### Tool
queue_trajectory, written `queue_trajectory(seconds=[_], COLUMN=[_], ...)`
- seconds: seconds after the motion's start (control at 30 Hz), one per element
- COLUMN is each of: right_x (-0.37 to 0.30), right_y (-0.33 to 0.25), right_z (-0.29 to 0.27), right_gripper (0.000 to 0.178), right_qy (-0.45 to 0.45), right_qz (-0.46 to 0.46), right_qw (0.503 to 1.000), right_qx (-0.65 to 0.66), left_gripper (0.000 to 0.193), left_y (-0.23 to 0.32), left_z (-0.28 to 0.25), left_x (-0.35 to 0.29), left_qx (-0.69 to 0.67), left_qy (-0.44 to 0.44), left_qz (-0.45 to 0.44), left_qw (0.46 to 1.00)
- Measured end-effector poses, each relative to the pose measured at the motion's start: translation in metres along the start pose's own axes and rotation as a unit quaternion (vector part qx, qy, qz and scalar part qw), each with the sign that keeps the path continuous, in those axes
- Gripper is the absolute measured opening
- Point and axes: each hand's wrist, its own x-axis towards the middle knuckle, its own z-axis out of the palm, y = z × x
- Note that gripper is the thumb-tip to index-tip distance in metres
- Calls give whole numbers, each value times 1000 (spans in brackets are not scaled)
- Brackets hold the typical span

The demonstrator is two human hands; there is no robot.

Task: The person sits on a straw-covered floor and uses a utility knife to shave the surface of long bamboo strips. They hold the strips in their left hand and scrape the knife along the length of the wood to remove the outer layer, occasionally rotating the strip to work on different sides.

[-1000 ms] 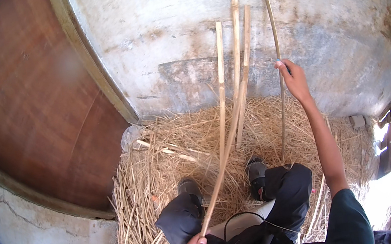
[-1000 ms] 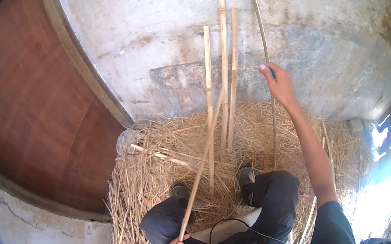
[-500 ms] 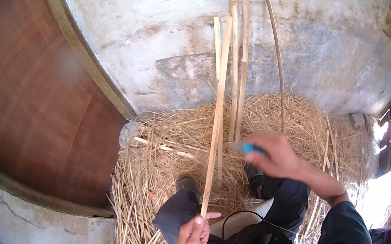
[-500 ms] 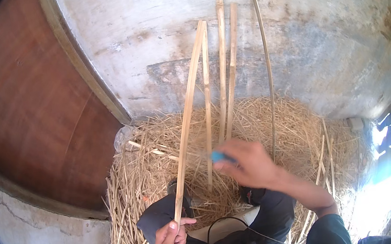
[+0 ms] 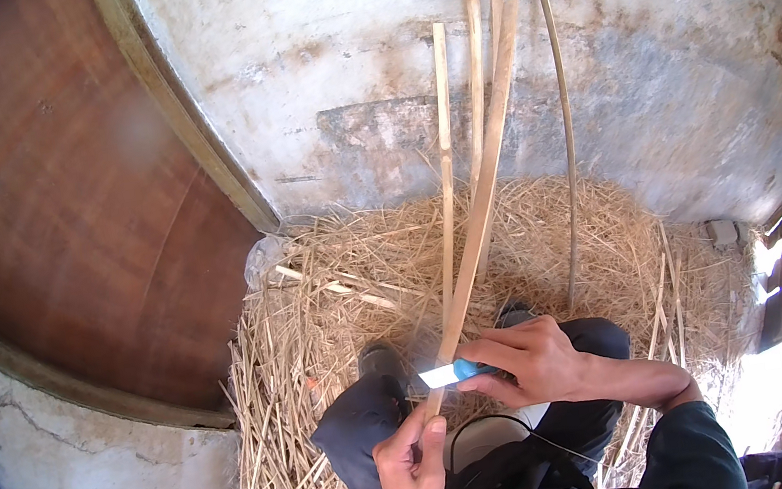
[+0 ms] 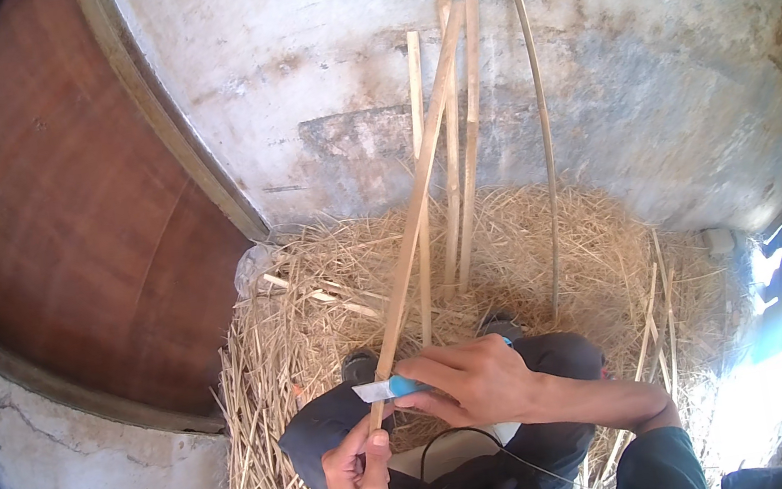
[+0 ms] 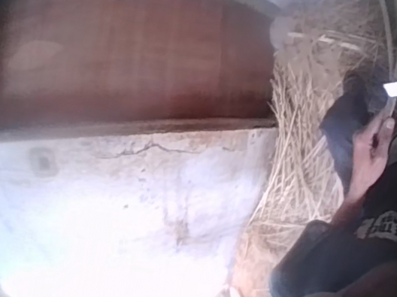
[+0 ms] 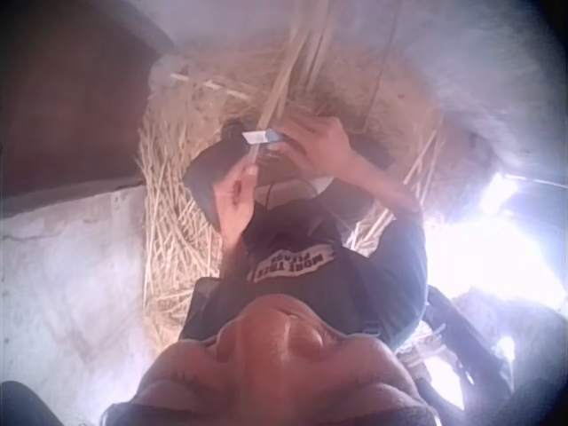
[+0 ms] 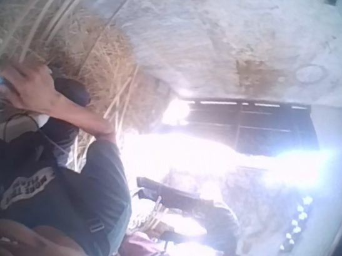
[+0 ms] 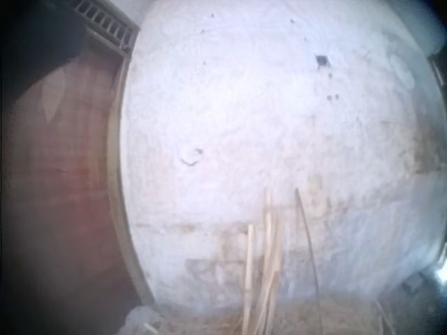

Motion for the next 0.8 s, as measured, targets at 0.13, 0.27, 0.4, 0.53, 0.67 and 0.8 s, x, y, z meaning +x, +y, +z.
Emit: queue_trajectory(seconds=[0.13, 0.27, 0.4, 0.53, 0.67, 0.8], right_x=[-3, 0, 0, 2, 4, 19], right_y=[-3, -3, 2, 2, 3, 113], right_z=[4, 8, 14, 14, 10, -44], right_gripper=[38, 38, 37, 37, 33, 40], right_qy=[2, 11, 24, 26, 20, 207], right_qz=[0, 10, 1, -1, -15, 309], right_qw=[1000, 1000, 1000, 999, 998, 917], right_qx=[3, -15, -16, -26, -62, -143], left_gripper=[27, 27, 27, 26, 25, 31], left_y=[0, -7, -6, -4, -5, -16], left_z=[5, 6, 6, 3, 1, -20], left_x=[1, 4, 5, 5, 5, -34], left_qx=[-1, 12, 0, -29, -12, 3], left_qy=[21, 29, 21, 5, 3, -46], left_qz=[12, 28, 8, -21, -21, -110], left_qw=[1000, 999, 1000, 999, 1000, 993])
